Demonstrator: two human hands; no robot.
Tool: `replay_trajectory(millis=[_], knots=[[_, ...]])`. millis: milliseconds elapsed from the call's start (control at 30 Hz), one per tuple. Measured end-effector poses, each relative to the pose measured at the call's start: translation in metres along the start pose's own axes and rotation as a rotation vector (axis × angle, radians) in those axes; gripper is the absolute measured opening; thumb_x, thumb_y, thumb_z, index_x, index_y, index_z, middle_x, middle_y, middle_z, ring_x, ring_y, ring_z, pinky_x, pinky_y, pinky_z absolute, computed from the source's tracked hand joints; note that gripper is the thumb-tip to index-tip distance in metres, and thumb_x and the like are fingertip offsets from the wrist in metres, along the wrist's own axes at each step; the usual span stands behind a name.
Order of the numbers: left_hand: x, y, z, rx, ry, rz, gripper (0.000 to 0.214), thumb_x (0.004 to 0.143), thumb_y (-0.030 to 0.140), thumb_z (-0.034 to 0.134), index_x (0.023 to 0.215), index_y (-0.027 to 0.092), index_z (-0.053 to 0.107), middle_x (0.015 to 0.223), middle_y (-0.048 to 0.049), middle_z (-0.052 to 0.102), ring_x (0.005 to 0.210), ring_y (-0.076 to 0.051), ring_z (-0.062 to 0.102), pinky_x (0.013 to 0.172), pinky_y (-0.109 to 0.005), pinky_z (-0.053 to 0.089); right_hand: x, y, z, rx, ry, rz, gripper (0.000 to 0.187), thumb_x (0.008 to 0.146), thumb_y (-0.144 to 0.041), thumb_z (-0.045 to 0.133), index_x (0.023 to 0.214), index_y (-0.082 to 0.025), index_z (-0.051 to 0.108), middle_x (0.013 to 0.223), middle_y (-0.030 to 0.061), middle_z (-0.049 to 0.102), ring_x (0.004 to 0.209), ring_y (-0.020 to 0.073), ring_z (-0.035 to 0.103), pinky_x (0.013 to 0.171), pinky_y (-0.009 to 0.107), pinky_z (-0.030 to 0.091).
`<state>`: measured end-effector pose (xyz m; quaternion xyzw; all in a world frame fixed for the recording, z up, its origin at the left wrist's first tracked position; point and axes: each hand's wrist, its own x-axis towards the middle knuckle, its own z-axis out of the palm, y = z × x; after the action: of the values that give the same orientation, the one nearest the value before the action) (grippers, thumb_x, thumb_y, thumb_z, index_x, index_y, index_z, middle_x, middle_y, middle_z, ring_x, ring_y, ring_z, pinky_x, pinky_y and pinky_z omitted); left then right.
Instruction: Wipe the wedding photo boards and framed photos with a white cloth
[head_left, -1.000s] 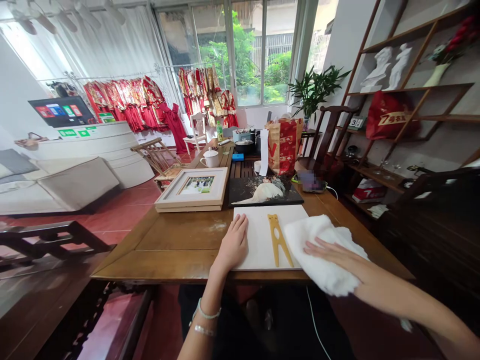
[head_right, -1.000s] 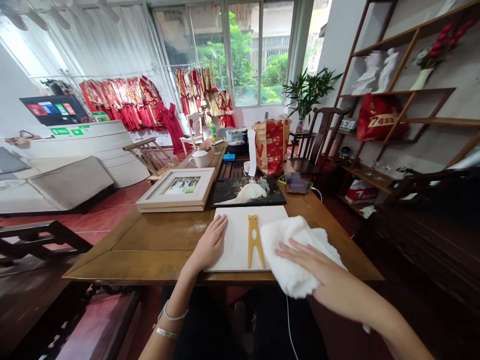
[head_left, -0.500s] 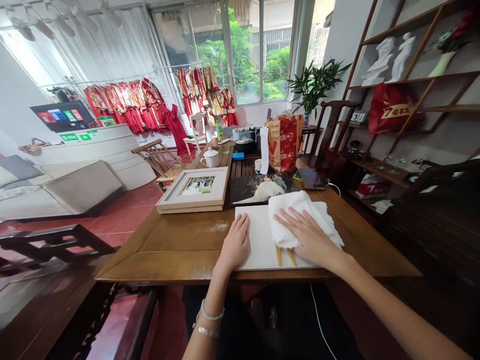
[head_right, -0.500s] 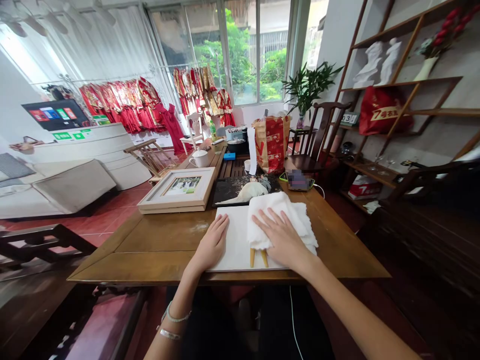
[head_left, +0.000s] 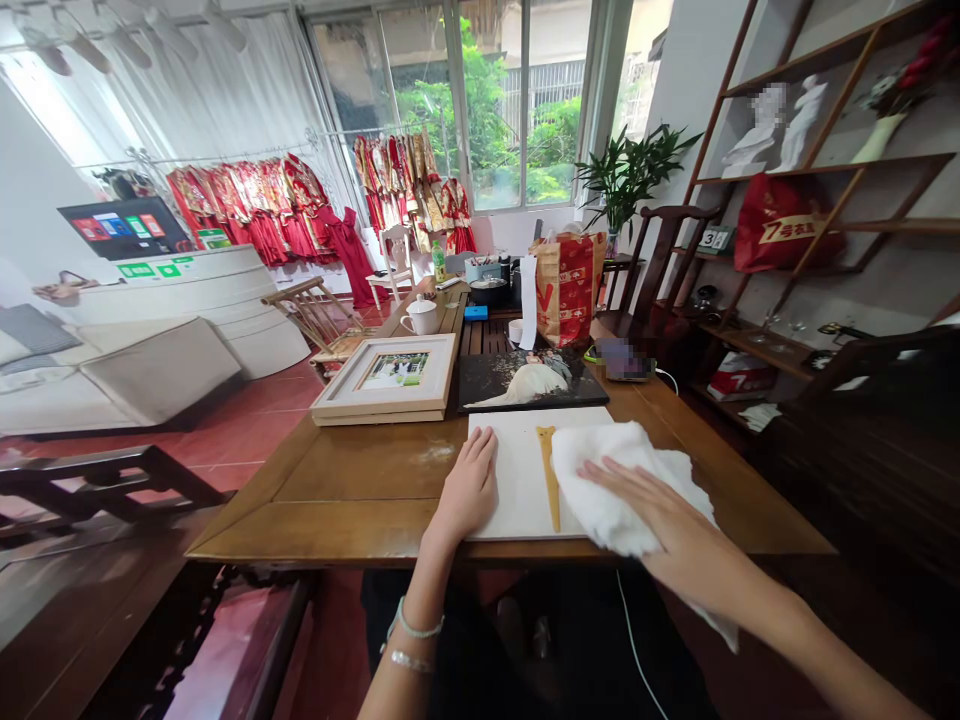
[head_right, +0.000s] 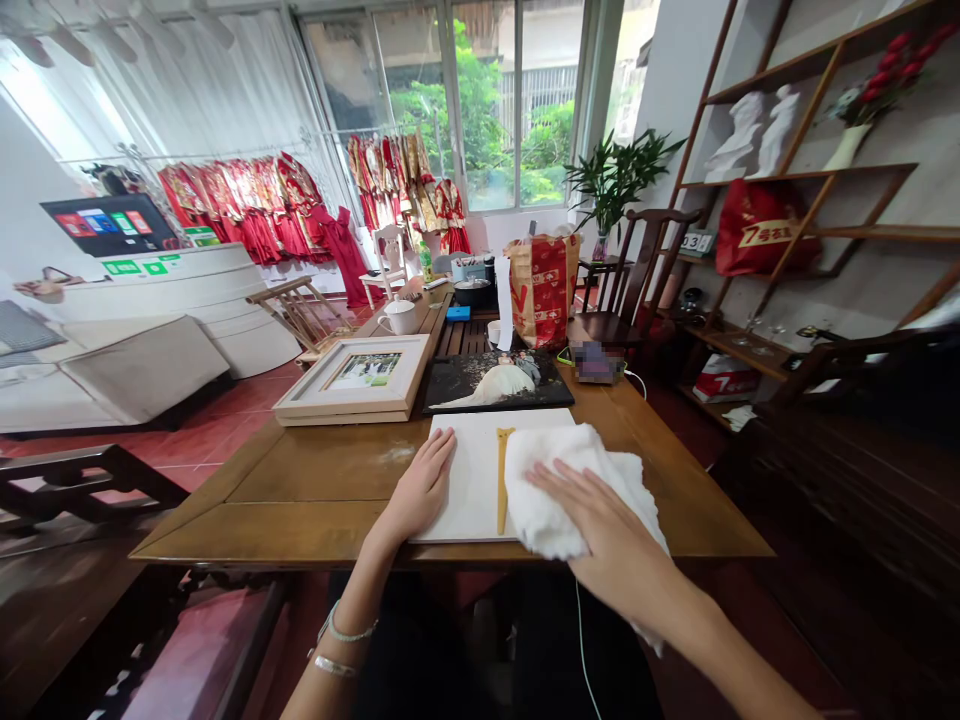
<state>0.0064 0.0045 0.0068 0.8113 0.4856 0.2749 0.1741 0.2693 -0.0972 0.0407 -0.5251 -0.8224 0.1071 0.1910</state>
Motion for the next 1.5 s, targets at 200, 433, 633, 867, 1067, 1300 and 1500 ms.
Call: replay_trajectory(millis=[200,433,633,867,1067,1300,1500], knots=[[0.000,0.000,-0.001,0.013,-0.014,-0.011,0.049,0.093,0.016,0.030,0.140,0.011,0.045,0.152,-0.0122,0.038,0.146,-0.024,0.025,0.120,-0.047,0.025,0.081,0.033,-0.003,-0.154,0.009,0.179,0.074,0.071,-0.010,0.043,0.144,-0.016,0.041,0.151,0.0102,0.039,0.141,0.0298,0.030,0.113,0.053,0.027],[0.001,-0.005,0.002,0.005,0.009,0.022,0.049,0.093,0.015,0.032,0.140,0.017,0.045,0.152,-0.0093,0.039,0.145,-0.024,0.027,0.119,-0.049,0.026,0.116,0.000,0.014,-0.194,-0.040,0.053,0.077,0.068,-0.009,0.050,0.144,-0.018,0.042,0.152,0.0094,0.037,0.142,0.0317,0.026,0.115,0.055,0.016],[0.001,-0.003,0.003,0.006,0.012,0.002,0.049,0.093,0.016,0.030,0.139,0.013,0.046,0.151,-0.0112,0.040,0.145,-0.024,0.027,0.119,-0.047,0.026,0.064,-0.039,0.021,-0.234,-0.052,-0.115,0.085,0.059,-0.001,0.048,0.143,-0.019,0.044,0.154,0.0091,0.036,0.144,0.0287,0.019,0.117,0.053,0.012],[0.001,0.003,0.002,-0.001,0.013,-0.015,0.049,0.092,0.014,0.029,0.138,0.011,0.047,0.151,-0.0122,0.040,0.146,-0.024,0.026,0.119,-0.047,0.026,-0.010,-0.060,0.000,-0.083,-0.192,-0.184,0.106,0.048,0.000,0.040,0.149,-0.031,0.031,0.157,-0.0047,0.025,0.146,0.0211,0.014,0.118,0.051,0.017],[-0.001,0.002,-0.001,0.000,-0.002,-0.024,0.049,0.093,0.016,0.030,0.139,0.013,0.047,0.152,-0.0106,0.039,0.145,-0.024,0.026,0.119,-0.046,0.026,0.038,-0.028,-0.011,-0.083,-0.166,0.032,0.090,0.060,-0.001,0.040,0.147,-0.022,0.038,0.153,0.0017,0.036,0.143,0.0234,0.024,0.117,0.048,0.024],[0.002,0.003,-0.002,0.000,-0.013,-0.034,0.050,0.093,0.015,0.029,0.139,0.008,0.045,0.151,-0.0137,0.039,0.146,-0.024,0.026,0.120,-0.047,0.025,0.102,-0.026,0.012,-0.293,-0.053,0.112,0.075,0.069,-0.006,0.048,0.144,-0.007,0.040,0.153,0.0156,0.034,0.142,0.0383,0.021,0.114,0.060,0.018],[0.001,-0.003,-0.001,-0.043,-0.009,0.015,0.049,0.093,0.020,0.037,0.140,0.011,0.045,0.151,-0.0125,0.040,0.145,-0.025,0.027,0.119,-0.046,0.026,0.070,-0.079,0.032,-0.239,-0.064,-0.119,0.078,0.064,-0.007,0.047,0.141,0.002,0.041,0.151,0.0187,0.037,0.143,0.0341,0.023,0.117,0.055,0.011]])
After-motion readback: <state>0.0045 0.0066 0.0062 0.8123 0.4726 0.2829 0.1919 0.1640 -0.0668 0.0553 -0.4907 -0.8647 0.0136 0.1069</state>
